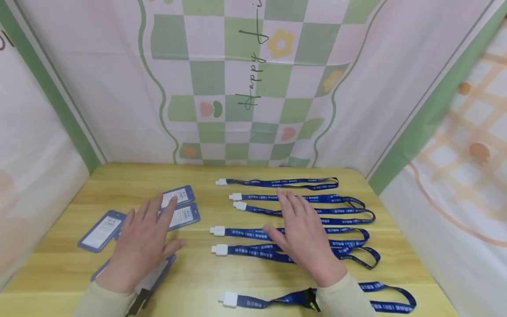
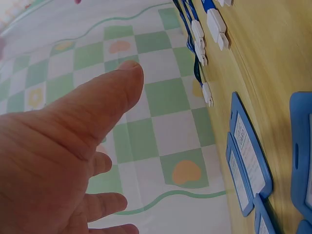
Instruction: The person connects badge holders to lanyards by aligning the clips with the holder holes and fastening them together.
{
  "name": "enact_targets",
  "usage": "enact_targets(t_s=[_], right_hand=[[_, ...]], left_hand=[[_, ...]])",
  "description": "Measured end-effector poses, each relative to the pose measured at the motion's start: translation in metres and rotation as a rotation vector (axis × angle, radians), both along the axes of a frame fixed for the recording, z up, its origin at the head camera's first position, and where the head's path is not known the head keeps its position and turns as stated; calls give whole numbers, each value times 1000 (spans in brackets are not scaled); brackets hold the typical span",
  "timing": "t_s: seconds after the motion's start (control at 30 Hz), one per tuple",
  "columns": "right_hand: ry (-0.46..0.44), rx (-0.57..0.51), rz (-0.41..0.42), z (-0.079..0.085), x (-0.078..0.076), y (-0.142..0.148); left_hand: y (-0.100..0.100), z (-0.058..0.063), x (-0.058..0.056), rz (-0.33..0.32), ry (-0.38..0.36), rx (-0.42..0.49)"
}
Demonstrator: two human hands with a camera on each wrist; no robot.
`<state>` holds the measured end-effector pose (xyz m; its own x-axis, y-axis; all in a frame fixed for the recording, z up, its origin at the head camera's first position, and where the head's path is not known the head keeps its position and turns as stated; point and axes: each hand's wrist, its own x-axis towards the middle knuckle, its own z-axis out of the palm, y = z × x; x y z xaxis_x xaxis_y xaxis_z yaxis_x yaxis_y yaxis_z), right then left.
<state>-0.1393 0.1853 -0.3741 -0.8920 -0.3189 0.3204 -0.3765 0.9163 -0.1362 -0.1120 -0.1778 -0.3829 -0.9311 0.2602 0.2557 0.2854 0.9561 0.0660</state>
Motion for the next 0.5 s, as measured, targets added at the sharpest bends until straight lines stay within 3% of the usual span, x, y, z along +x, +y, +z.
enact_targets(t_s=[0.5], right_hand=[[92,0,94,-2,13,-16]], left_hand=[[-1,2,7,-25,33,9]])
